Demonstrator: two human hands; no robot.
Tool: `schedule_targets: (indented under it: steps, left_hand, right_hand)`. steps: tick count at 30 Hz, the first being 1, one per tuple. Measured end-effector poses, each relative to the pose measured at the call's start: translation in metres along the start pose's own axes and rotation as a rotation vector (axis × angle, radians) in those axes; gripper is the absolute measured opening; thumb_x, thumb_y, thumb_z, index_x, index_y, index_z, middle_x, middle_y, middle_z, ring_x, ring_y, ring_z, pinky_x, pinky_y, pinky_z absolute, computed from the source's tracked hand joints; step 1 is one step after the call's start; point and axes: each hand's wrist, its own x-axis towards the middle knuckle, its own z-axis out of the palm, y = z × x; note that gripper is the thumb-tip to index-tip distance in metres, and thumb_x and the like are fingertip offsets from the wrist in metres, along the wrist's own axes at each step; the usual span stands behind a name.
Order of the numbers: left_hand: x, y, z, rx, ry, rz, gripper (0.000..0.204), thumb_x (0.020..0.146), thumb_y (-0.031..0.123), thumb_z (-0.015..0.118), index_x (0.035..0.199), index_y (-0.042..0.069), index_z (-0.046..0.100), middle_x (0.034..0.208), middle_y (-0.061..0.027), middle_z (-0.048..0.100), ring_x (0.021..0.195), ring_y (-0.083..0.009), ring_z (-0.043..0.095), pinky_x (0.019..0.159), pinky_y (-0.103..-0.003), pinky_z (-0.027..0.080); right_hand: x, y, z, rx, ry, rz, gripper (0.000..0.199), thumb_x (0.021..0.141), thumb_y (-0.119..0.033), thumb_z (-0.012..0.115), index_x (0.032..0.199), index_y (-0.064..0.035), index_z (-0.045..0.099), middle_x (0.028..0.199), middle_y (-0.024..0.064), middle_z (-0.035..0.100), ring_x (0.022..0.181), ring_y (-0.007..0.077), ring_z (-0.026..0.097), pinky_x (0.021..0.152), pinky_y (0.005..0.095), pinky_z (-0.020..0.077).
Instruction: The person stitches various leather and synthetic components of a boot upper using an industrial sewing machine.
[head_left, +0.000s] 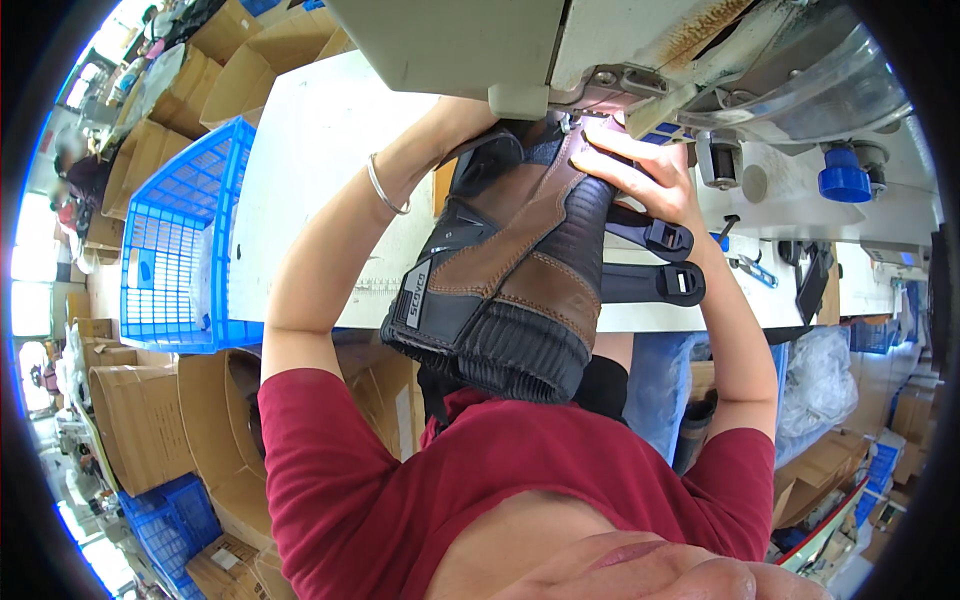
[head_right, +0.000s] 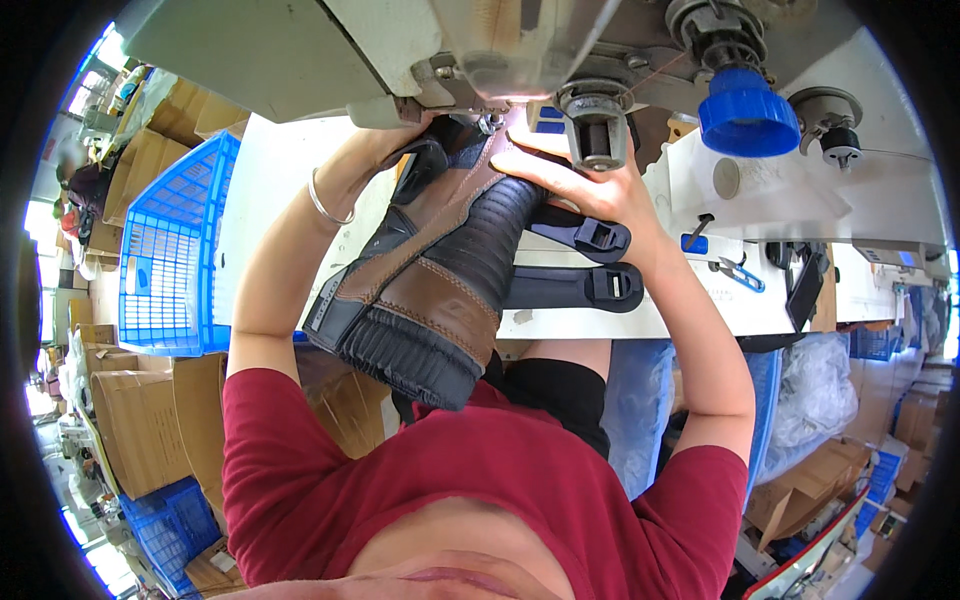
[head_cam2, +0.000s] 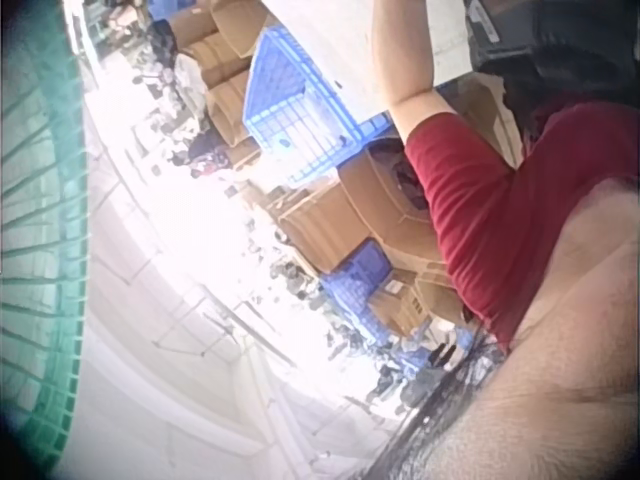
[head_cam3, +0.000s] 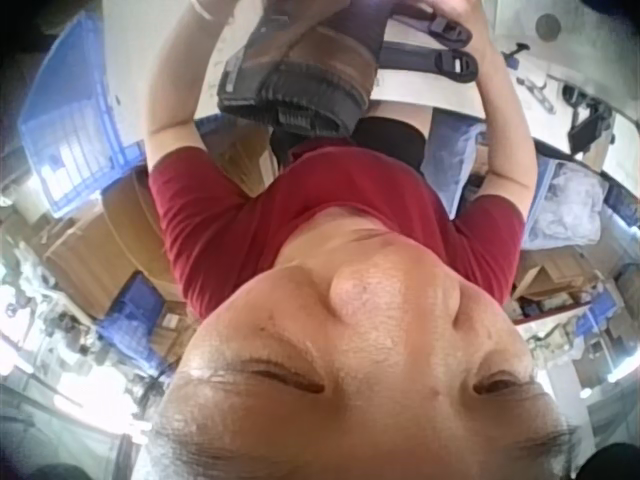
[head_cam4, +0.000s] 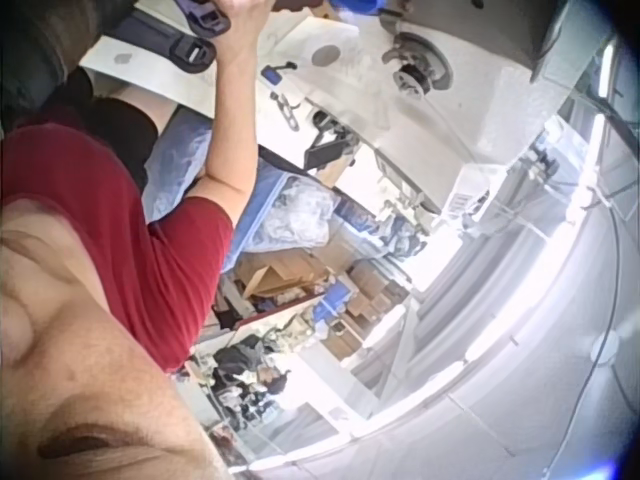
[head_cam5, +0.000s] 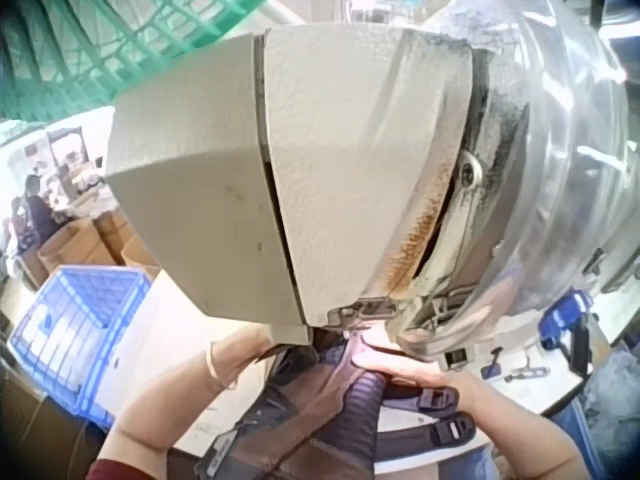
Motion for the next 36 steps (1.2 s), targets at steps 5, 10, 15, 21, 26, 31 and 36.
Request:
schedule_targets:
  steps: [5, 10, 15, 21, 26, 31, 36]
  left_hand:
    - [-0.004, -0.003, -0.001, -0.014, 0.014, 0.036, 0.031, 0.089, 0.018, 0.058, 0.116, 0.001, 0.06, 0.109, -0.0129, 0.065, 0.095, -0.0165, 0.062, 0.082, -0.028, 0.05]
    - [-0.006, 0.023, -0.003, -0.205, -0.087, -0.223, 0.029, 0.096, 0.018, 0.05, 0.116, 0.0, 0.058, 0.115, -0.0096, 0.061, 0.103, -0.0167, 0.054, 0.093, -0.03, 0.043]
    - [-0.008, 0.022, -0.003, -0.012, -0.068, -0.176, 0.026, 0.093, 0.013, 0.051, 0.114, 0.0, 0.06, 0.111, -0.0089, 0.063, 0.099, -0.0178, 0.056, 0.089, -0.03, 0.045]
    - [-0.008, 0.014, 0.007, -0.031, 0.046, -0.21, 0.023, 0.09, 0.01, 0.053, 0.109, -0.001, 0.062, 0.108, -0.0075, 0.064, 0.092, -0.0162, 0.057, 0.083, -0.029, 0.047]
    - [-0.011, 0.013, 0.013, -0.292, 0.156, -0.296, 0.021, 0.089, 0.009, 0.054, 0.104, -0.003, 0.063, 0.099, -0.0073, 0.064, 0.089, -0.013, 0.056, 0.08, -0.027, 0.047]
    - [-0.011, 0.033, 0.011, -0.324, 0.106, -0.318, 0.018, 0.088, 0.01, 0.054, 0.099, -0.002, 0.062, 0.091, -0.0048, 0.064, 0.081, -0.0117, 0.057, 0.074, -0.027, 0.048]
    - [-0.016, 0.02, 0.017, -0.471, 0.141, -0.345, 0.019, 0.09, 0.012, 0.055, 0.097, -0.003, 0.062, 0.087, -0.0046, 0.064, 0.075, -0.011, 0.059, 0.067, -0.026, 0.049]
  right_hand:
    - [0.002, -0.005, -0.004, -0.011, -0.041, 0.029, 0.042, 0.068, -0.011, 0.071, 0.11, -0.012, 0.069, 0.118, 0.0081, 0.061, 0.107, 0.0232, 0.058, 0.09, 0.033, 0.0446]
    - [0.0, -0.004, -0.004, -0.066, -0.057, 0.032, 0.042, 0.067, -0.008, 0.071, 0.109, -0.0107, 0.069, 0.117, 0.0092, 0.061, 0.105, 0.0244, 0.059, 0.09, 0.0327, 0.0465]
    - [-0.002, 0.009, 0.001, -0.017, -0.045, -0.005, 0.042, 0.065, -0.006, 0.071, 0.107, -0.0075, 0.069, 0.113, 0.012, 0.063, 0.098, 0.0262, 0.063, 0.081, 0.0317, 0.0517]
    - [-0.003, 0.019, -0.004, 0.032, -0.117, -0.024, 0.043, 0.064, -0.003, 0.071, 0.108, -0.0053, 0.068, 0.115, 0.0162, 0.063, 0.086, 0.0269, 0.067, 0.072, 0.0312, 0.0548]
    - [-0.015, 0.028, 0.0, 0.17, -0.203, 0.125, 0.048, 0.067, 0.001, 0.068, 0.114, -0.0086, 0.065, 0.12, 0.0144, 0.061, 0.087, 0.0244, 0.067, 0.072, 0.0292, 0.0566]
    - [-0.038, 0.053, 0.006, 0.081, -0.291, 0.168, 0.05, 0.071, -0.002, 0.068, 0.119, -0.0097, 0.062, 0.123, 0.0122, 0.06, 0.089, 0.0235, 0.066, 0.074, 0.0286, 0.0568]
    - [-0.031, 0.049, -0.005, -0.032, -0.298, 0.177, 0.047, 0.077, -0.018, 0.068, 0.122, -0.009, 0.06, 0.115, 0.0155, 0.062, 0.094, 0.0279, 0.062, 0.082, 0.034, 0.0495]
